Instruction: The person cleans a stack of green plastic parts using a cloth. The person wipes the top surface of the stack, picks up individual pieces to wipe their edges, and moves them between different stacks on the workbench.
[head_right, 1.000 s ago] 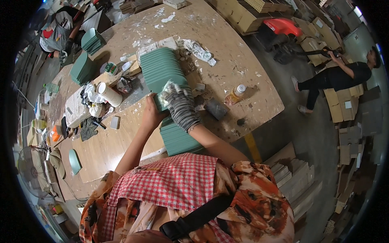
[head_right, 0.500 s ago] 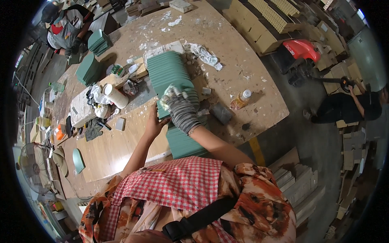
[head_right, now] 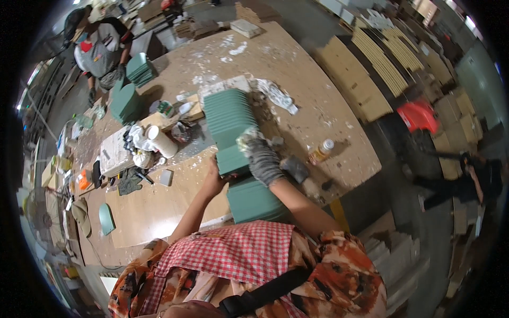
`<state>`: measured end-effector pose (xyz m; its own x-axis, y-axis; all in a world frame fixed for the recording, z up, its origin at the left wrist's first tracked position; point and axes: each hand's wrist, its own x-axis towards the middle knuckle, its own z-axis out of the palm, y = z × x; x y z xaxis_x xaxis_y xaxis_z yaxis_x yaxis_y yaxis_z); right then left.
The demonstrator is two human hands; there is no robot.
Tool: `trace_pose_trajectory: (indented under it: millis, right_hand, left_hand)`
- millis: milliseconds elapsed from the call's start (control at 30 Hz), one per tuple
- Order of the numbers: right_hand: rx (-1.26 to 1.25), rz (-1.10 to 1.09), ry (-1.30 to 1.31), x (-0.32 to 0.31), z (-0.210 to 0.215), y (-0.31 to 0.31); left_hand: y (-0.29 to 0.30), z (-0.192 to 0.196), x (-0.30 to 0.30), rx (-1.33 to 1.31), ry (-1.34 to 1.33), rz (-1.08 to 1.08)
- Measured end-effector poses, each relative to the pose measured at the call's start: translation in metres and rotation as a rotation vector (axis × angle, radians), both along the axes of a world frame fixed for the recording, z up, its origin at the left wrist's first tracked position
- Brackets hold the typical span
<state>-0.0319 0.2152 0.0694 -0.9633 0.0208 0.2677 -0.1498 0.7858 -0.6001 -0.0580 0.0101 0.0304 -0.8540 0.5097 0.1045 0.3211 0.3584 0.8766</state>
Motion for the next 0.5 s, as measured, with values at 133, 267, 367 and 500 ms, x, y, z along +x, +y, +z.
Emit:
trace_pose_trajectory:
  millis: [133, 267, 367, 500]
  right_hand:
    - [0.287, 0.026, -0.305, -0.009, 0.014, -0.010]
    - [0.408, 0.134, 0.011, -0.014, 0.010, -0.057]
    - [0.558, 0.289, -0.045, -0.021, 0.010, -0.100]
    - [0.600, 0.245, -0.034, -0.017, -0.005, -0.098]
  left_hand:
    - [-0.004, 0.006, 0.001, -0.037, 0.050, -0.015]
    - [-0.003, -0.005, -0.003, 0.009, -0.050, -0.021]
    - [-0.028, -0.062, -0.013, -0.092, 0.032, -0.103]
    - [-0.013, -0.027, -0.003, -0.107, -0.062, -0.151]
